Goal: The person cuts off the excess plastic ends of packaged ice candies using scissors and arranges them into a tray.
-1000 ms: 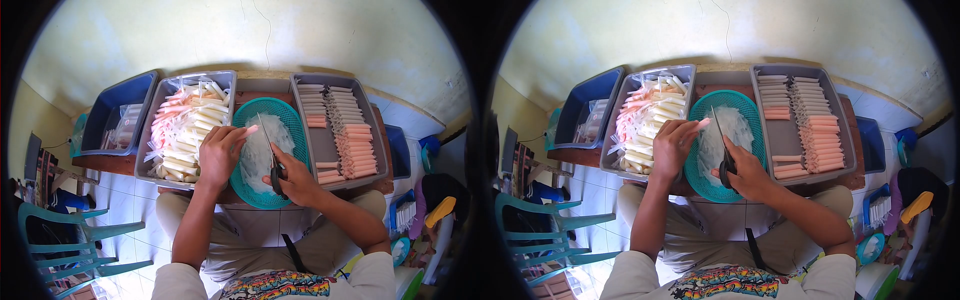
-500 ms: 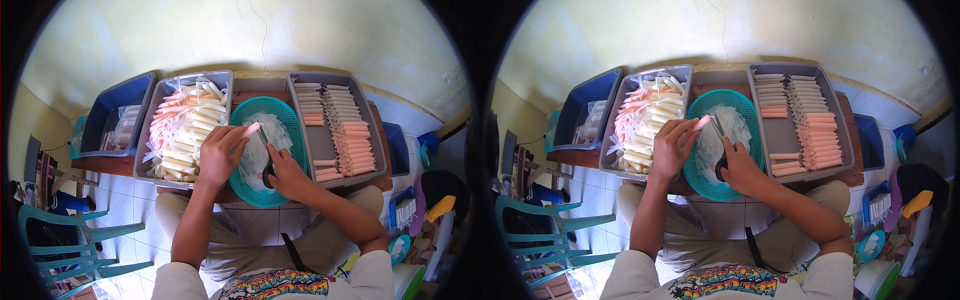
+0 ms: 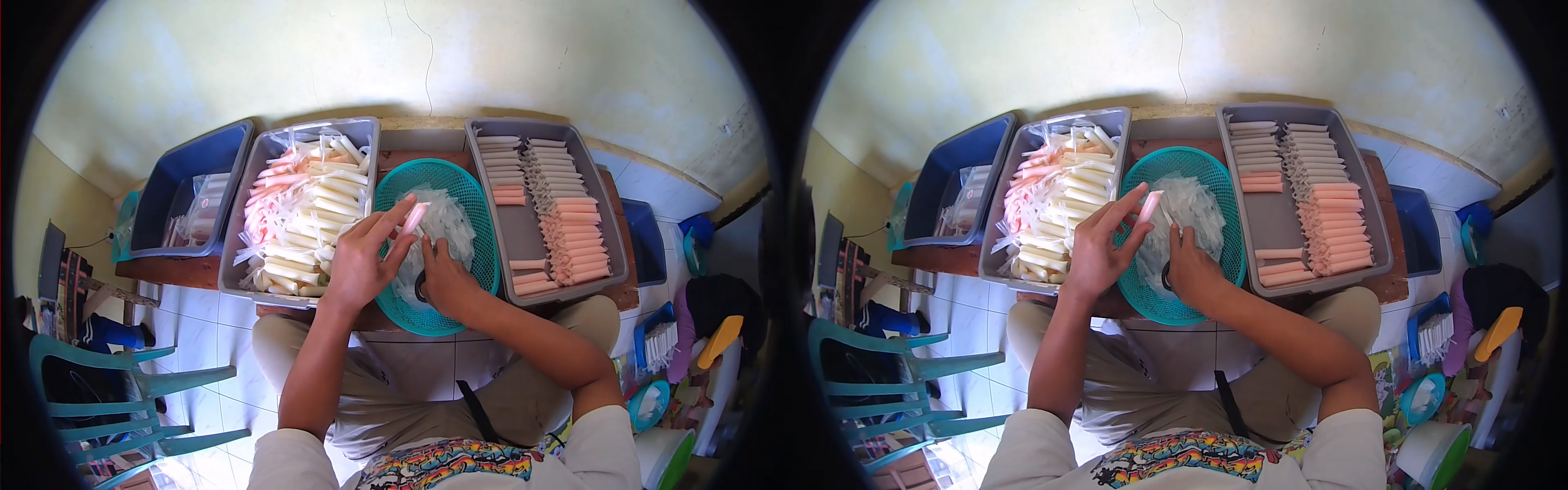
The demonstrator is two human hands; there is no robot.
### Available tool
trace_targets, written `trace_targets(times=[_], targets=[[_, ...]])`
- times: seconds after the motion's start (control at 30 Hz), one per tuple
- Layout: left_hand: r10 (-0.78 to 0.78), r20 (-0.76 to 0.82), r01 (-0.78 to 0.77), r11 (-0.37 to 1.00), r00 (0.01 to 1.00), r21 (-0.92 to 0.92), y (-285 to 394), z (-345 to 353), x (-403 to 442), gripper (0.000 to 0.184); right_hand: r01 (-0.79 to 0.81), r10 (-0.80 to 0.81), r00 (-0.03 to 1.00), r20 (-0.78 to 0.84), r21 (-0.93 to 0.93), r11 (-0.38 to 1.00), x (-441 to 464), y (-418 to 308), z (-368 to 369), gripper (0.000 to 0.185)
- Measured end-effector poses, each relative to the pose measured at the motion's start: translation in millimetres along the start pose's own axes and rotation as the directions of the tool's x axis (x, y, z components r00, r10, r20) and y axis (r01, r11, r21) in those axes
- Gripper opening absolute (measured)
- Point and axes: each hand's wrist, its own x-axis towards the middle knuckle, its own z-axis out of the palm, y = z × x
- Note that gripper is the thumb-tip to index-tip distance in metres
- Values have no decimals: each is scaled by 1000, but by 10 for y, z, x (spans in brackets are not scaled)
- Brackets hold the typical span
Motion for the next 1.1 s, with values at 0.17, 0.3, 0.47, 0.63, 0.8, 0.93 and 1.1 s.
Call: trace_targets(times=[0.17, 0.3, 0.47, 0.63, 0.8, 0.93, 1.1], targets=[[-1, -15, 0, 999, 1000, -41, 19, 20, -9, 67, 21, -21, 1000, 5, 47, 999, -33, -38, -92, 80], [-26, -27, 23, 995, 999, -92, 23, 25, -9, 71, 46, -45, 999, -25, 44, 998, -73, -18, -87, 78], [-54, -24, 51, 993, 998, -108, 49, -4, 0, 73, 202, -190, 971, -143, 73, 977, -174, -13, -327, 66], [-86, -25, 79, 976, 996, -202, 45, 70, -16, 70, 362, -247, 924, -292, 458, 812, -196, -21, -580, 41], [-193, -53, 158, 909, 980, -385, 214, 313, -41, 63, 394, -213, 901, -379, 507, 767, -324, 28, -697, 33], [-134, -94, 84, 908, 986, -411, 308, 422, 43, 58, 366, -174, 880, -443, 397, 842, -431, 174, -947, 28], [-50, -134, -3, 929, 990, -370, 406, 577, 202, 48, 307, -166, 852, -496, 218, 926, -580, 480, -1255, 28]])
